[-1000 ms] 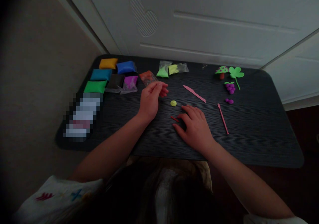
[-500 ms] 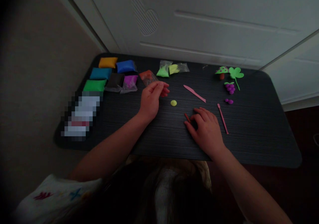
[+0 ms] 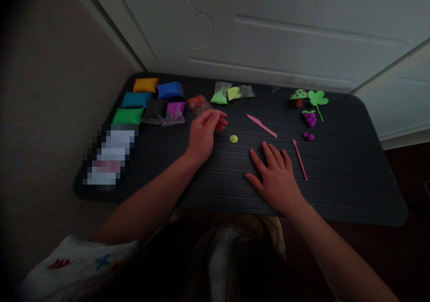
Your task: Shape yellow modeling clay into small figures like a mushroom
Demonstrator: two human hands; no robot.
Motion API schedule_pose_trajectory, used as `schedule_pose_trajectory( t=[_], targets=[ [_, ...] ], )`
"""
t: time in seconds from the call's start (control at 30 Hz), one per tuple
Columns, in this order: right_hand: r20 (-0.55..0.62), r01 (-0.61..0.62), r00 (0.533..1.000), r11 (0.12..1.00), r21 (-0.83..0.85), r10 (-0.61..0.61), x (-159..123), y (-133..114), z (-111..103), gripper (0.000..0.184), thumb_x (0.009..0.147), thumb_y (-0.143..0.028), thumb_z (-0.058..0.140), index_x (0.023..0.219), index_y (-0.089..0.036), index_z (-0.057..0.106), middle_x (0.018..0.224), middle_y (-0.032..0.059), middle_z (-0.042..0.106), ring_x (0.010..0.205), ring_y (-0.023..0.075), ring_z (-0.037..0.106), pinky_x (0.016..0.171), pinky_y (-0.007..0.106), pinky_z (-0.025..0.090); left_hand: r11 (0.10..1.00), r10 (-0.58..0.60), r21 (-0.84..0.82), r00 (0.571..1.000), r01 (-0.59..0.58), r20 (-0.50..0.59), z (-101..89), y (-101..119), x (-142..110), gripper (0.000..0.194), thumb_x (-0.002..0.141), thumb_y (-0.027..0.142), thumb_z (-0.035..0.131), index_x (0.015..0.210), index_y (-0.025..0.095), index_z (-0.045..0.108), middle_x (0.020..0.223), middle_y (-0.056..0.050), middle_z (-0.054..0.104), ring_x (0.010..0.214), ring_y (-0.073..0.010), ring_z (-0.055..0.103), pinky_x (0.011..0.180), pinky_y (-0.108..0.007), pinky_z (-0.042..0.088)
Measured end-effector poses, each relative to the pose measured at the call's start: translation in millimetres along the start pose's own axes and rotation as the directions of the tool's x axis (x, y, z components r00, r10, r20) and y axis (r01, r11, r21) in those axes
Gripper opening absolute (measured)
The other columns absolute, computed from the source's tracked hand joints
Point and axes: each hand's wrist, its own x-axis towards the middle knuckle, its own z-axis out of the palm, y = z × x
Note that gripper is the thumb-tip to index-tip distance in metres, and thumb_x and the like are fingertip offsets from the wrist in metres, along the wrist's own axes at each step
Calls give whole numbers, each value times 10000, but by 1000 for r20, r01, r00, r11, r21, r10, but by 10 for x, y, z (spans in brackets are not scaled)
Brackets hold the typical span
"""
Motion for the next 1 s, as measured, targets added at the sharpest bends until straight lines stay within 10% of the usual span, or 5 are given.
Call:
schedule_pose_trajectory(
  t=[0.63,1.0],
  targets=[
    [-27,-21,999,999,29,22,-37,20,31,566,879,-506,415,1365,-216,409,1480,200,273,1338,372,305,1059,593,228,994,-1,105,999,-4,47,-34,-20,40,108,824,240,539,785,183,622,707,14,622,650,-90,560,642,-231,428],
    [-16,29,999,997,67,-28,-11,-40,35,603,864,-535,425,1377,-222,385,1481,190,289,1347,358,301,1068,598,217,725,94,583,891,-367,444,-132,-50,65,112,781,228,587,830,172,671,835,-41,659,792,-156,565,779,-310,422]
  ],
)
